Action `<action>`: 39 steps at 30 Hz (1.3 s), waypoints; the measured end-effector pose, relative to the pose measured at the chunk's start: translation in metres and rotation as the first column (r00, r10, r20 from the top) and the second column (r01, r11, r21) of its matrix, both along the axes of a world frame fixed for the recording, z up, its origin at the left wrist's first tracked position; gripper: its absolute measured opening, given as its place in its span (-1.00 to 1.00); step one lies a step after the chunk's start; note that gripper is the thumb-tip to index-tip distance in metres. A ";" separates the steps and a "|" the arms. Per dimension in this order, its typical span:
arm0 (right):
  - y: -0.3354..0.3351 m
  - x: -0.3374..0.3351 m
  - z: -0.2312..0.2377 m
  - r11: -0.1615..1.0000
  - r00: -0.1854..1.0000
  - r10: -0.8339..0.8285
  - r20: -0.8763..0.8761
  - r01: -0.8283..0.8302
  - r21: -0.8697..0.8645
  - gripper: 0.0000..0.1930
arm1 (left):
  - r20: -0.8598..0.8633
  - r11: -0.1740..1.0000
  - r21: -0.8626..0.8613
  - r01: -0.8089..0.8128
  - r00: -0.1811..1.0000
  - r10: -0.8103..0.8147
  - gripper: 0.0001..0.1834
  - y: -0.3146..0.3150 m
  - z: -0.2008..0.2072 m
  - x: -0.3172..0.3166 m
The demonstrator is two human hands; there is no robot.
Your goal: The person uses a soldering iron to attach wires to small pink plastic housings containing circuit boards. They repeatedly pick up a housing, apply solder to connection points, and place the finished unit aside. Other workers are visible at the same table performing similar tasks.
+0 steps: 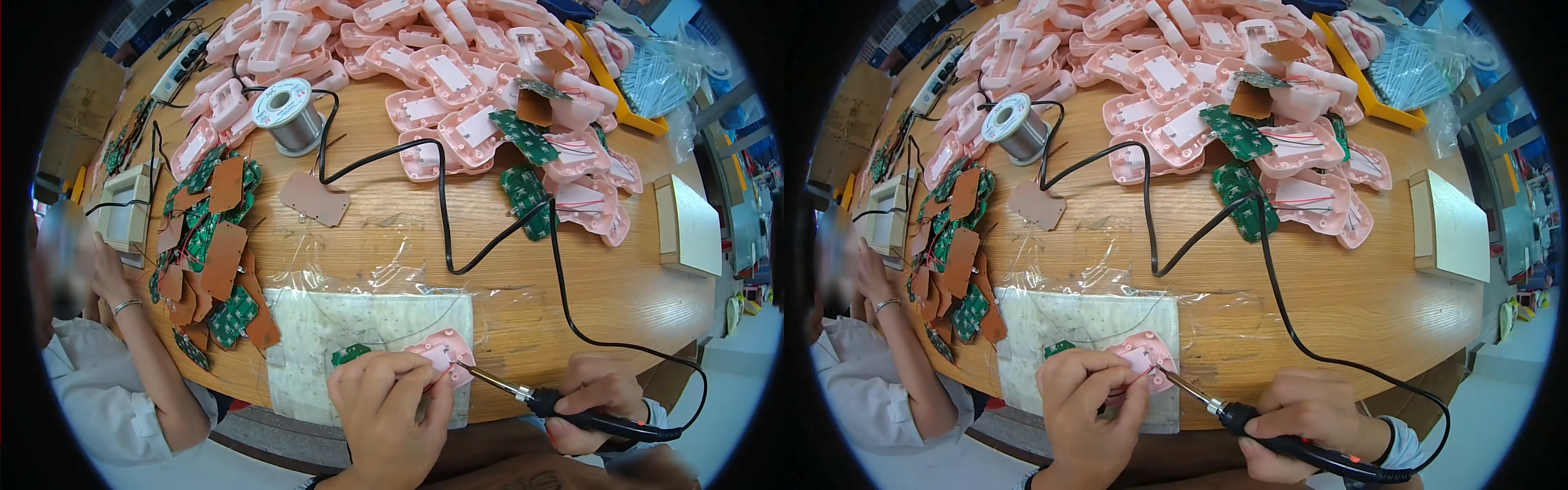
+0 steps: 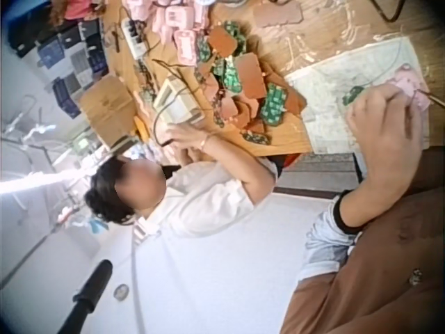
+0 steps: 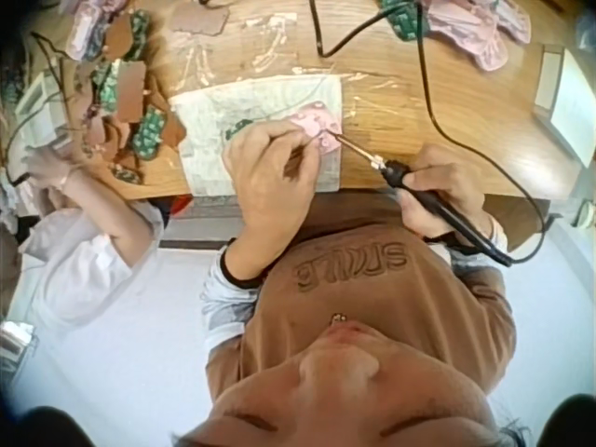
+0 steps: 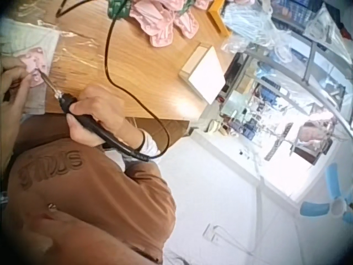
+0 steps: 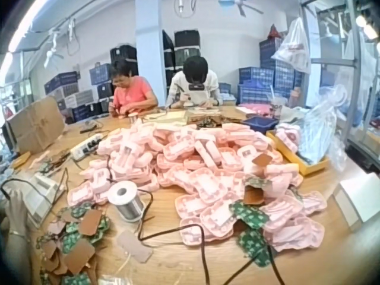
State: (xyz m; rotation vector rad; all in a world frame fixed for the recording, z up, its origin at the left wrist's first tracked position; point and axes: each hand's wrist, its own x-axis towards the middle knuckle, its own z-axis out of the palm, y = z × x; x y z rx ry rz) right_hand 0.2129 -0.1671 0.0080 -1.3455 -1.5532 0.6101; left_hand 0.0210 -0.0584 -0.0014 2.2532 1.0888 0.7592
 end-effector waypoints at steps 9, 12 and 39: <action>0.006 0.007 0.006 0.996 0.996 0.083 0.032 -0.082 -0.031 -0.72 | 0.003 1.000 -0.015 0.006 1.000 -0.006 -0.78 0.001 0.001 0.001; 0.003 0.007 0.007 1.000 1.000 0.003 0.015 -0.003 0.004 -0.72 | 0.000 1.000 -0.022 0.002 1.000 -0.002 -0.78 0.001 0.002 0.000; 0.011 0.010 0.004 1.000 1.000 0.015 0.012 -0.015 0.027 -0.72 | -0.232 0.996 -0.070 0.048 0.971 -0.063 -0.88 0.019 0.020 0.014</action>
